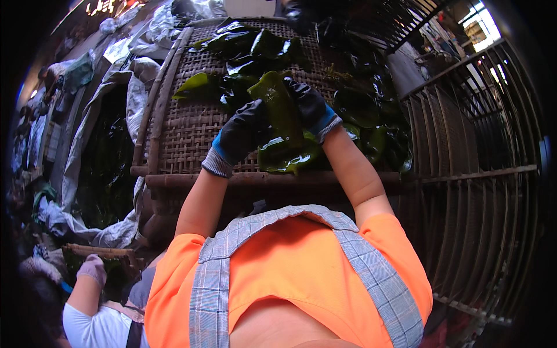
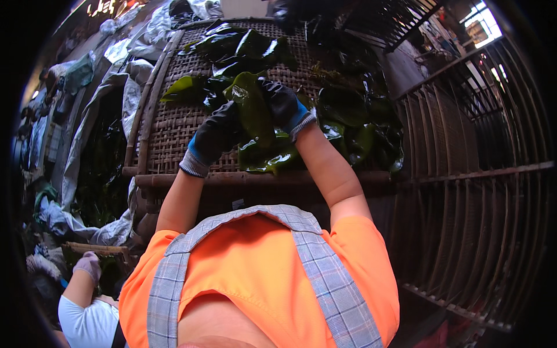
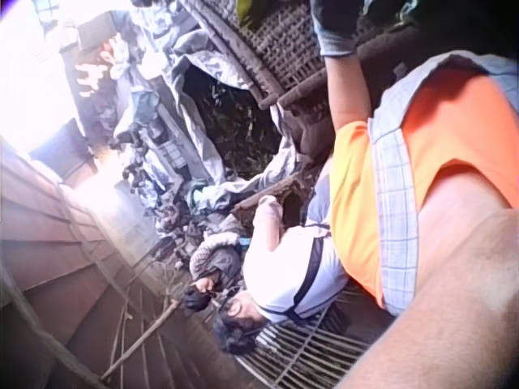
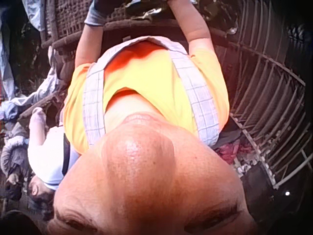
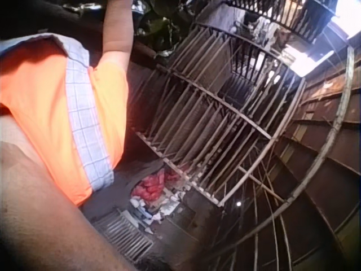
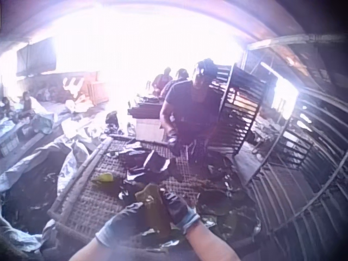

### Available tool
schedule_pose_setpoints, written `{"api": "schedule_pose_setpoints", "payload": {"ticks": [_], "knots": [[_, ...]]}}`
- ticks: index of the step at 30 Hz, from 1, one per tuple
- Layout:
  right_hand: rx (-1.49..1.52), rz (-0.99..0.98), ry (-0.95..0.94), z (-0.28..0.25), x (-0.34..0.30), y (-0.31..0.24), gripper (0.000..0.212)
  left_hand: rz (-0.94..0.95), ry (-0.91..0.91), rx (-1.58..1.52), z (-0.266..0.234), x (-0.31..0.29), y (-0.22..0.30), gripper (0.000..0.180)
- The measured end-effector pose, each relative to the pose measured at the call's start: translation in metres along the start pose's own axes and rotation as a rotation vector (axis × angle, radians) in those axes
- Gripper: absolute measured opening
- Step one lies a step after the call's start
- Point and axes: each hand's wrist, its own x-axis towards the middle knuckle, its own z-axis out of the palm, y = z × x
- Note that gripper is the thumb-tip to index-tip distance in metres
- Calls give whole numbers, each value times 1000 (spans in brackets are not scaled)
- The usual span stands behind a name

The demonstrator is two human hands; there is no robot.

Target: The person takes seaweed from a large bag, arranges the pieces flat on a woven tray by hand, and slides the filled tray into a drying rack.

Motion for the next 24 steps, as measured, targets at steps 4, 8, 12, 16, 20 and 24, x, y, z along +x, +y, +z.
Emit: {"api": "schedule_pose_setpoints", "payload": {"ticks": [4, 8, 12, 16, 20, 24], "knots": [[338, -1, 172, -15, -16, 32, 26, -259, 155, -593, 36, 18, 20, 43], [616, 123, 64, -8, -17, 21, 19, -438, 88, -1104, 68, 31, 16, 30], [674, 255, 385, -54, -43, 38, 15, -167, 119, -215, 76, 46, 14, 14], [-398, 209, 914, -97, -52, 65, 22, -128, 60, -119, 74, 72, -2, 10], [631, 326, 249, -118, -59, 31, 40, 531, -125, 853, 79, 122, -19, 12], [558, 298, 584, -146, -22, 51, 18, -332, 266, -406, 97, 188, -36, 12]]}}
